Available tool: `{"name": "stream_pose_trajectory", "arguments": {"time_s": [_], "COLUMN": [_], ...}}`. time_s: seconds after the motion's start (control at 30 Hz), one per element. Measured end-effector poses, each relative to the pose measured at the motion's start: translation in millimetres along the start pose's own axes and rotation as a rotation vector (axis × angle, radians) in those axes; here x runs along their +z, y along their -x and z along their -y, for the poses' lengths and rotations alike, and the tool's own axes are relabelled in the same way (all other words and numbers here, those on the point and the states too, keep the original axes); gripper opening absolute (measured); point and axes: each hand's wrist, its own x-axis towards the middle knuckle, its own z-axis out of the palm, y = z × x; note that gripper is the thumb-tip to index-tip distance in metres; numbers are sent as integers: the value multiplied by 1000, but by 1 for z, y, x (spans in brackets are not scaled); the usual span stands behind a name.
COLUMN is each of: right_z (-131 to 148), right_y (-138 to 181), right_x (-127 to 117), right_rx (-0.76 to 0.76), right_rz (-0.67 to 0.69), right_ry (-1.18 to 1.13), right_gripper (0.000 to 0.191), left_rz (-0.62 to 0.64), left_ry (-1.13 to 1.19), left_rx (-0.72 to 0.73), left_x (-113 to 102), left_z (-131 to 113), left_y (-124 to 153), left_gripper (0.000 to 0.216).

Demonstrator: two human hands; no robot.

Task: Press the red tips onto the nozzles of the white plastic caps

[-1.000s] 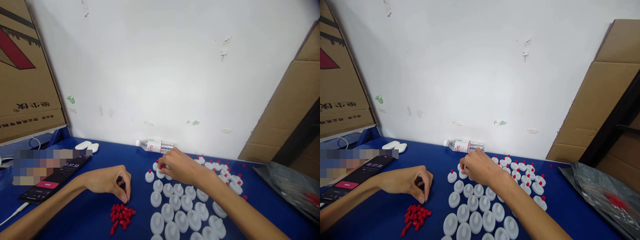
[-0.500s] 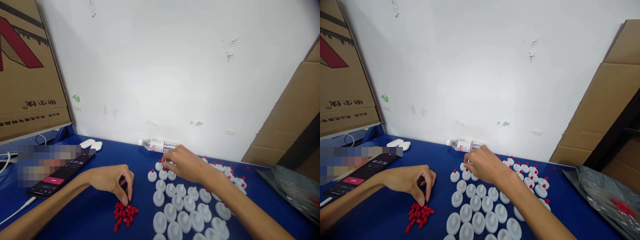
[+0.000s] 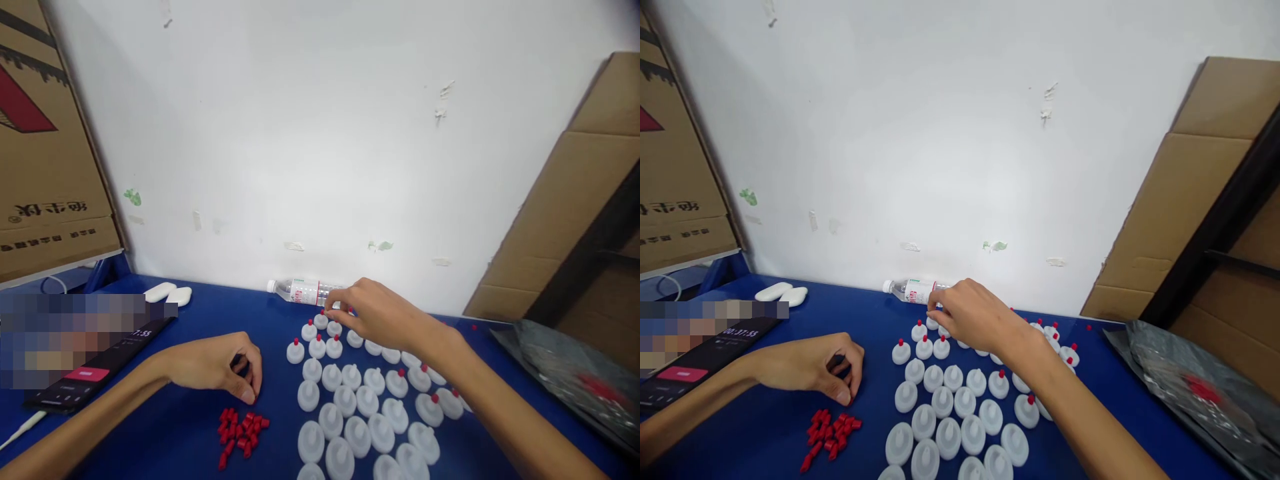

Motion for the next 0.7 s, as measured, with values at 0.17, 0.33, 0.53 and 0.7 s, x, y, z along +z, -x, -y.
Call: {"name": "stream_pose_trajectory", "arguments": {"time_s": [0.17, 0.33, 0.53, 0.7], "right_z": [-9, -21, -25, -26], "right_y": [42, 89, 110, 111], "right_x": [1, 28, 44, 47], "right_rx": [63, 117, 149, 151], "right_rz": [-6, -62, -75, -8], "right_ry": [10, -5, -126, -138], "right_gripper": [13, 17, 21, 28], "left_rz": [-78, -253, -558, -661], "left_ry": [-13, 40, 96, 22], "left_rx": [-9, 21, 56, 40], "left_x": [-4, -6, 15, 33], "left_z": [-5, -13, -21, -22], "left_y": [4, 6, -11, -18], "left_gripper": [15, 24, 30, 36]}}
